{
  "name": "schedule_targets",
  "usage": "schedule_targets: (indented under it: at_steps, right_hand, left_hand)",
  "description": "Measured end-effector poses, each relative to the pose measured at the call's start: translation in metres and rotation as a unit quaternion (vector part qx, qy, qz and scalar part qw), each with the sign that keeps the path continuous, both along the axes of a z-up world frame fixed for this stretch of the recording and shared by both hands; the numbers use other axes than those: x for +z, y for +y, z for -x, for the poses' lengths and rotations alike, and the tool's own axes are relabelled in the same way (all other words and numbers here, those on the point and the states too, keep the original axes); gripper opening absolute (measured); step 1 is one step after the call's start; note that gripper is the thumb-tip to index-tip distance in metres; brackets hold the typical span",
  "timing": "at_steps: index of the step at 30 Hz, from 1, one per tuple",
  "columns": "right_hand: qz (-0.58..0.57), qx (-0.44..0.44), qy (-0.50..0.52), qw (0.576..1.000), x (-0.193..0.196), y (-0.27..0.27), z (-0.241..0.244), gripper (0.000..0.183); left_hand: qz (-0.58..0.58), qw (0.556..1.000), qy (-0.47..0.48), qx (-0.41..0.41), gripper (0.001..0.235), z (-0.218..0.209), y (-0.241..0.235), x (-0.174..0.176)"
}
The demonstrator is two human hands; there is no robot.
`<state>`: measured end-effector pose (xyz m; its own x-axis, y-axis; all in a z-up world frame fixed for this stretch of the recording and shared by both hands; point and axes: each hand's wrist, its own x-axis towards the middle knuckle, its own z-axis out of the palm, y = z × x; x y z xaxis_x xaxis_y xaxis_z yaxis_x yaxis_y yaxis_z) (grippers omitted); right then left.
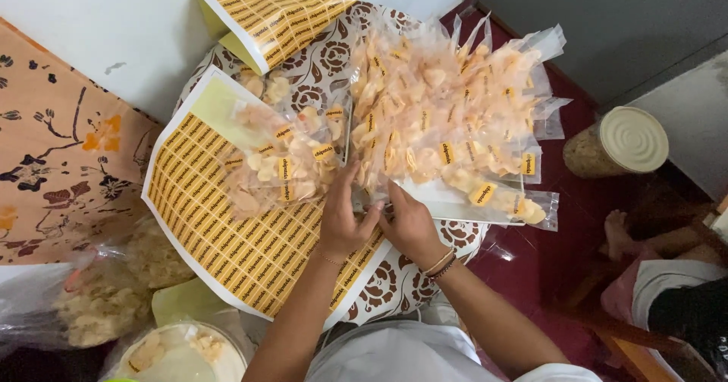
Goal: The person arranges small, individually wrapped snack packets on a metal tray. They pick up the packets from a pile on a patterned tablecloth and place them neatly into rows on the tray, occasionally adjusting their positions to ensure they are aligned.
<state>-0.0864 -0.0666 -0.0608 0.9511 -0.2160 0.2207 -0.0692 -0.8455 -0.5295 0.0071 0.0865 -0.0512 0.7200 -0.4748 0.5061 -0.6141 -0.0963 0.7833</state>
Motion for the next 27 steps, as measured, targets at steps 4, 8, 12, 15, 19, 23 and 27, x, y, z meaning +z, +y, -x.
schedule_targets:
  at_steps: [4, 8, 12, 15, 19, 23, 27]
  right_hand:
    - [-0.004, 0.002, 0.015, 1.0, 0.005, 0.003, -0.001, 0.063]
    - [-0.033, -0.01, 0.034, 0.999, 0.001, 0.001, 0.001, 0.069]
    - [-0.061, -0.019, 0.027, 0.998, 0.009, 0.005, -0.004, 0.07]
    - [-0.011, -0.032, 0.015, 0.999, 0.015, 0.012, -0.003, 0.054]
    - [-0.007, -0.061, 0.0, 0.998, -0.019, 0.012, -0.006, 0.061]
    - [0.038, -0.056, -0.015, 0.998, -0.02, 0.012, -0.005, 0.068]
    - [0.067, -0.073, -0.046, 0.994, -0.03, 0.012, -0.012, 0.068]
  left_hand:
    - [-0.031, 1.0, 0.002, -0.002, 0.074, 0.004, 0.0, 0.032]
    - [-0.125, 0.991, 0.028, 0.045, 0.08, 0.003, -0.008, 0.028]
    - [-0.118, 0.992, -0.007, 0.049, 0.085, -0.009, -0.02, 0.05]
    - [-0.051, 0.998, -0.039, 0.026, 0.08, -0.009, -0.024, 0.021]
    - [-0.002, 1.0, -0.031, 0.002, 0.08, -0.014, -0.021, -0.004]
    - [0.009, 0.999, -0.048, -0.003, 0.076, -0.013, -0.017, 0.001]
    - [0.024, 0.999, -0.049, -0.002, 0.075, -0.017, -0.019, -0.001]
